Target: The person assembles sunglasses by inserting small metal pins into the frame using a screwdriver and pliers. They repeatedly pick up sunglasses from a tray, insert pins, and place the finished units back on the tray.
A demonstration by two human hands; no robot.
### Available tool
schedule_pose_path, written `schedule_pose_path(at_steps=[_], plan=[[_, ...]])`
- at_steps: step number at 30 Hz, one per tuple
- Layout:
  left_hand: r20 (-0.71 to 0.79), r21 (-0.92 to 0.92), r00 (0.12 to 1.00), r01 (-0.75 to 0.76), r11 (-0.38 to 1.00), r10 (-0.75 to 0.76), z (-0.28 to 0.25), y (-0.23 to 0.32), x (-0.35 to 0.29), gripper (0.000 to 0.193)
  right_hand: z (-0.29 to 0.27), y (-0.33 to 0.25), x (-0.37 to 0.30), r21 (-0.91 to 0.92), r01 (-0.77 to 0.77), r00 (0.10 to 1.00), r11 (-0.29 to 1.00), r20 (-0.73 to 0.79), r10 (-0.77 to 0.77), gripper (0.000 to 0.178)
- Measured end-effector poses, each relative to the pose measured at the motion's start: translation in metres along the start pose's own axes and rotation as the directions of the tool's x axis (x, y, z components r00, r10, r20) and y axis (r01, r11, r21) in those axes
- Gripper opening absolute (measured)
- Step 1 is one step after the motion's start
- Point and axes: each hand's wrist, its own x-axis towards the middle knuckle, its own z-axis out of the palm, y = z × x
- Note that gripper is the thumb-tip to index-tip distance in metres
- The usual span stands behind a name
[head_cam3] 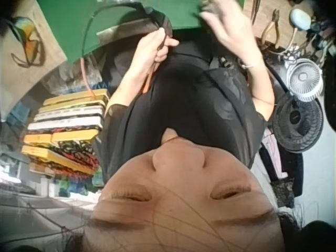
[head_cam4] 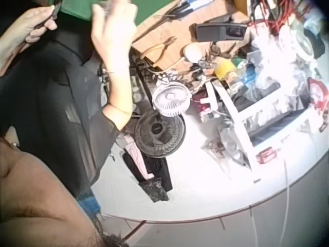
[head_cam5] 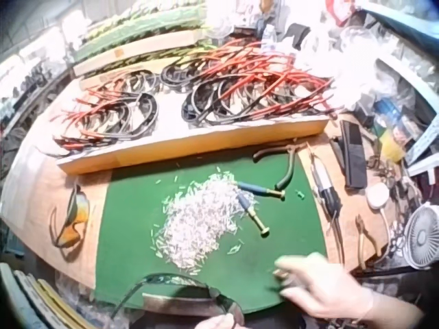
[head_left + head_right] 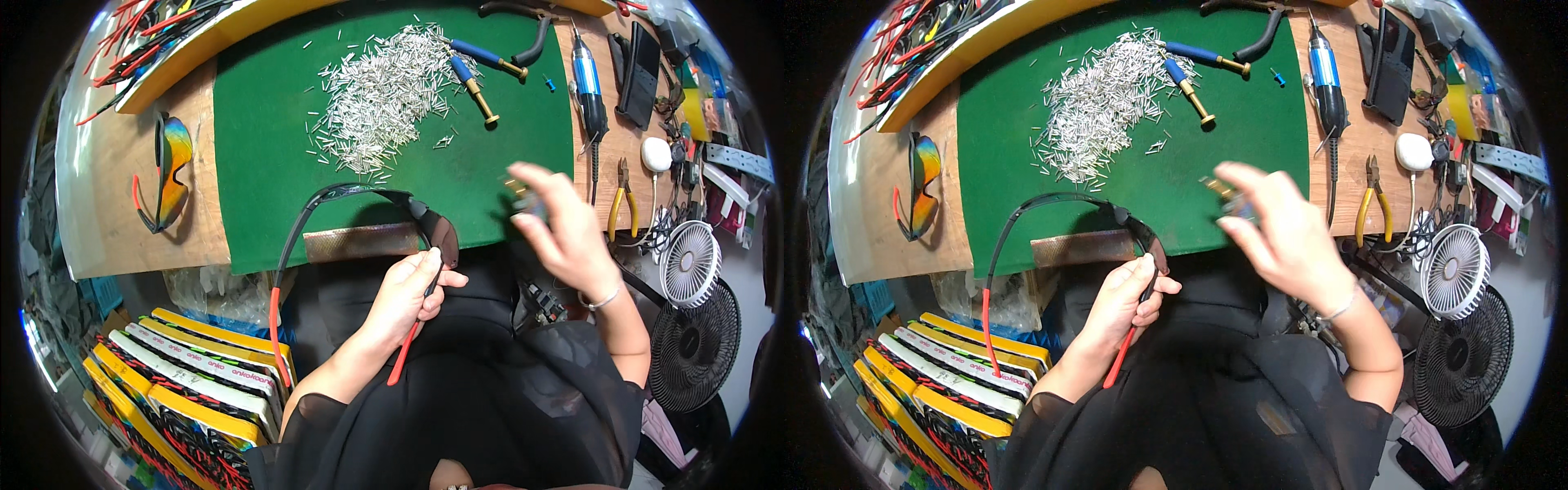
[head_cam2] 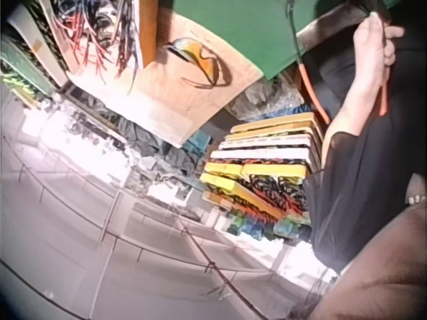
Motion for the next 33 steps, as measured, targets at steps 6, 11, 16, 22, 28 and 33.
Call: schedule_pose_path(at_steps=[6, 11, 16, 22, 28, 33], plan=[[-0.011, 0.004, 1.0, -0.011, 1.0, 0.011, -0.001, 0.001, -0.001, 0.024, 0.016, 0.0, 0.023, -0.003, 0.105, 0.989, 0.994, -0.1, -0.104, 0.028], [-0.032, 0.057, 0.999, -0.029, 0.998, 0.03, 0.005, 0.001, -0.004, 0.032, 0.036, 0.001, 0.034, -0.132, -0.002, 0.999, 0.991, -0.035, -0.003, 0.042], [0.024, 0.091, 0.999, 0.02, 0.996, -0.022, -0.004, 0.003, -0.004, 0.027, 0.038, -0.009, 0.039, -0.282, -0.009, 1.0, 0.959, 0.012, 0.013, 0.038], [0.019, 0.15, 1.0, -0.024, 0.988, 0.021, -0.005, 0.0, 0.0, 0.028, 0.045, -0.013, 0.039, -0.36, 0.002, 1.0, 0.933, 0.002, -0.001, 0.039], [-0.061, 0.165, 0.997, -0.039, 0.985, 0.05, 0.005, 0.002, -0.002, 0.037, 0.05, -0.013, 0.037, -0.407, -0.038, 0.998, 0.913, -0.069, 0.011, 0.041], [-0.052, 0.161, 0.996, -0.057, 0.985, 0.066, 0.005, 0.001, -0.001, 0.037, 0.053, -0.014, 0.038, -0.422, -0.089, 0.991, 0.902, -0.128, 0.038, 0.041]])
